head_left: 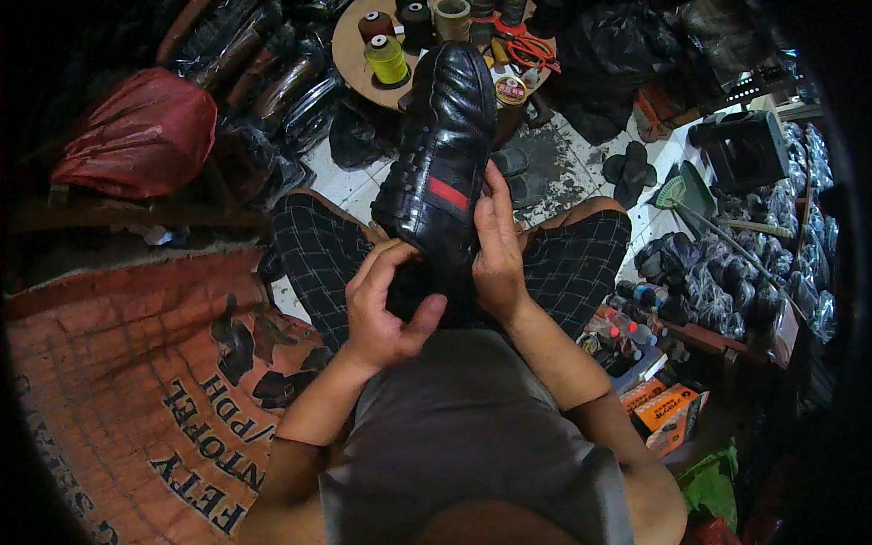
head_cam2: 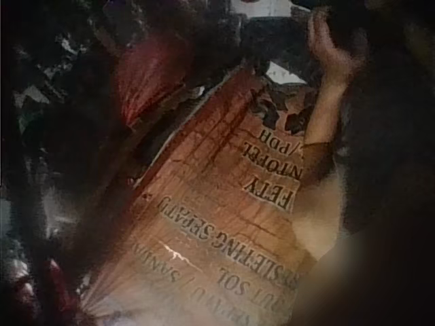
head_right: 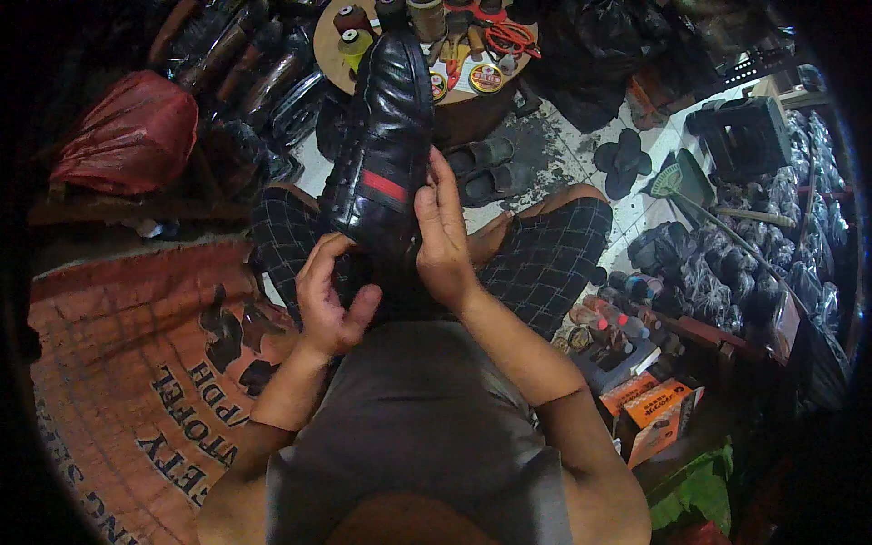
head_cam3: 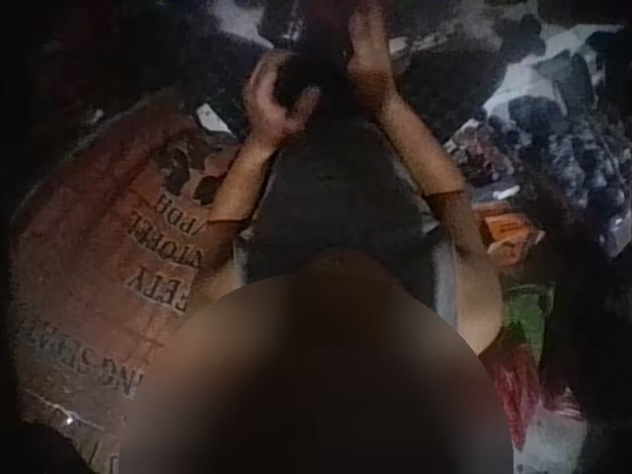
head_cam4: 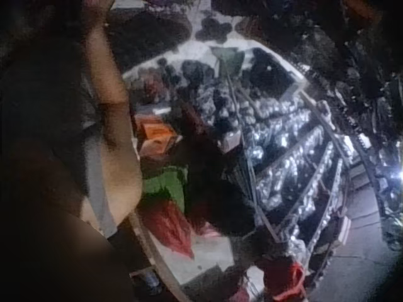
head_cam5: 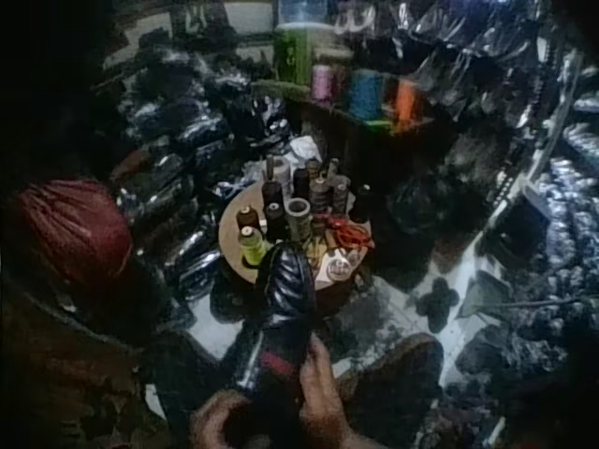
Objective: The person sits on the floor in a cluttered workshop and repairs a black shoe. They use a small knife to scrape or trim the sole and heel area, then use red-handled pliers to pull or adjust parts of the shoe. The person handles the shoe repeatedly, turning it over to work on different sections.
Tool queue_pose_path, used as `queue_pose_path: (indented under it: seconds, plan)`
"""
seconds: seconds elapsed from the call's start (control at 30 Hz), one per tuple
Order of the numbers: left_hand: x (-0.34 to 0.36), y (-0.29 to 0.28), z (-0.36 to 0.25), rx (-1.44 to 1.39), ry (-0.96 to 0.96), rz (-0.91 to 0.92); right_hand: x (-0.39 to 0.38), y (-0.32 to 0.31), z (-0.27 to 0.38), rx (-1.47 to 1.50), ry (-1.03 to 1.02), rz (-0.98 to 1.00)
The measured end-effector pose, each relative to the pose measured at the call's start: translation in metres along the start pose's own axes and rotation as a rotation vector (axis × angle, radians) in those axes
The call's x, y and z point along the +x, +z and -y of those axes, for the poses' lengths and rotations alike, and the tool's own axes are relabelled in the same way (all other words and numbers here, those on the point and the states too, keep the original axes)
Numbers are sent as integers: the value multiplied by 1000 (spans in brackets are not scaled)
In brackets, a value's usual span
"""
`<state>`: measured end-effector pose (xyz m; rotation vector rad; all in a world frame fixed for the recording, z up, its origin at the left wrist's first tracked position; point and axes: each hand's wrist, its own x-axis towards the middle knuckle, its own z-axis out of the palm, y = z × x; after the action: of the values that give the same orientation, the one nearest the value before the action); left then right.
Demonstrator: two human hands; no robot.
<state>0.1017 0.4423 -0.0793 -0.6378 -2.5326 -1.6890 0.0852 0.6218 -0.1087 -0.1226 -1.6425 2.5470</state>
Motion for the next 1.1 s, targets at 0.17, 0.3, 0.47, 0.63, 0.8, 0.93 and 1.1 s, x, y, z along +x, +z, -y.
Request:
queue_pose_path:
  seconds: [0.17,0.3,0.47,0.63,0.8,0.93,1.1]
  plan:
    - [19,-5,-19,-585,-337,143,-3,4,3,-77,-54,0]
    - [24,-6,-21,-682,-393,154,-4,-1,0,-33,-5,-4]
    - [19,-1,-27,-159,-172,197,0,-11,-19,223,68,33]
    - [8,10,-35,144,-17,159,15,-16,-25,511,168,-49]
    - [-1,9,-26,304,123,182,33,-33,1,586,-58,-4]
    - [-7,6,-22,312,206,176,37,-41,16,394,-45,-153]
    - [1,-6,-23,298,147,242,32,-38,19,470,-32,-188]
